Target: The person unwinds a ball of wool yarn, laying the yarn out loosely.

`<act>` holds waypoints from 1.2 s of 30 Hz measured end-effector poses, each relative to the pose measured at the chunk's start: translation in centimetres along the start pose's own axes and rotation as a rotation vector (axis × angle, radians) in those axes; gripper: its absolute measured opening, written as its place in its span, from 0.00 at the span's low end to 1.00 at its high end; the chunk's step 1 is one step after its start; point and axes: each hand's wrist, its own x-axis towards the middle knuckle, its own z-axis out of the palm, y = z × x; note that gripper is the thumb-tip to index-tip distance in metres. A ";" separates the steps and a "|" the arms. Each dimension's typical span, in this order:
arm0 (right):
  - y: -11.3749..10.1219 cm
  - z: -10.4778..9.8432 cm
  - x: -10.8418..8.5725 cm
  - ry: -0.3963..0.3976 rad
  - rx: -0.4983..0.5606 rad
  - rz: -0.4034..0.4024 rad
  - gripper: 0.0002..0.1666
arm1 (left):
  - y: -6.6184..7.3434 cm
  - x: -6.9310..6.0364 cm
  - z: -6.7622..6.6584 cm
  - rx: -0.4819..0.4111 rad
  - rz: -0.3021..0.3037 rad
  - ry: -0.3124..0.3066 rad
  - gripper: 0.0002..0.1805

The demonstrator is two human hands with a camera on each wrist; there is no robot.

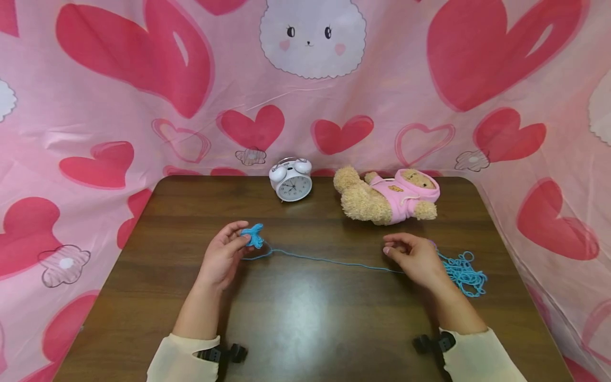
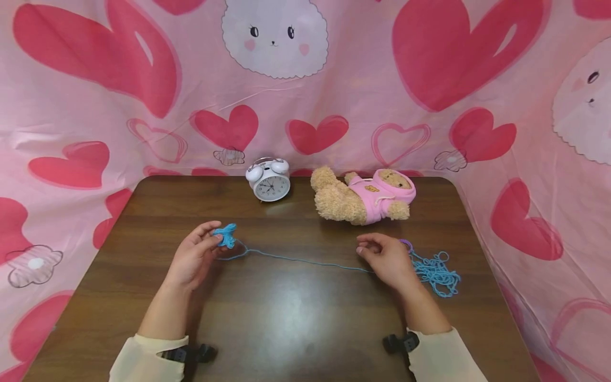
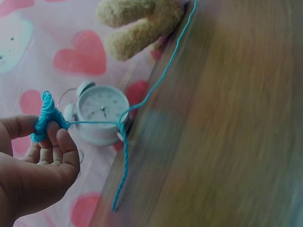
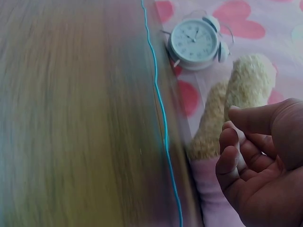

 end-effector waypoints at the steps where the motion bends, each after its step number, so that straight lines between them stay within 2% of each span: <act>1: -0.1 0.3 0.1 -0.006 0.007 -0.005 0.16 | -0.1 0.1 0.3 0.005 -0.003 -0.005 0.20; 11: -1.8 2.9 0.6 -0.046 0.079 -0.070 0.14 | -0.8 0.4 2.7 -0.011 -0.040 -0.041 0.22; 24: -4.9 5.6 1.4 -0.117 0.179 -0.126 0.15 | -1.6 0.7 5.9 -0.029 -0.038 -0.114 0.23; 36: -7.0 8.1 1.7 -0.146 0.214 -0.179 0.15 | -2.1 0.6 8.0 -0.040 -0.053 -0.169 0.23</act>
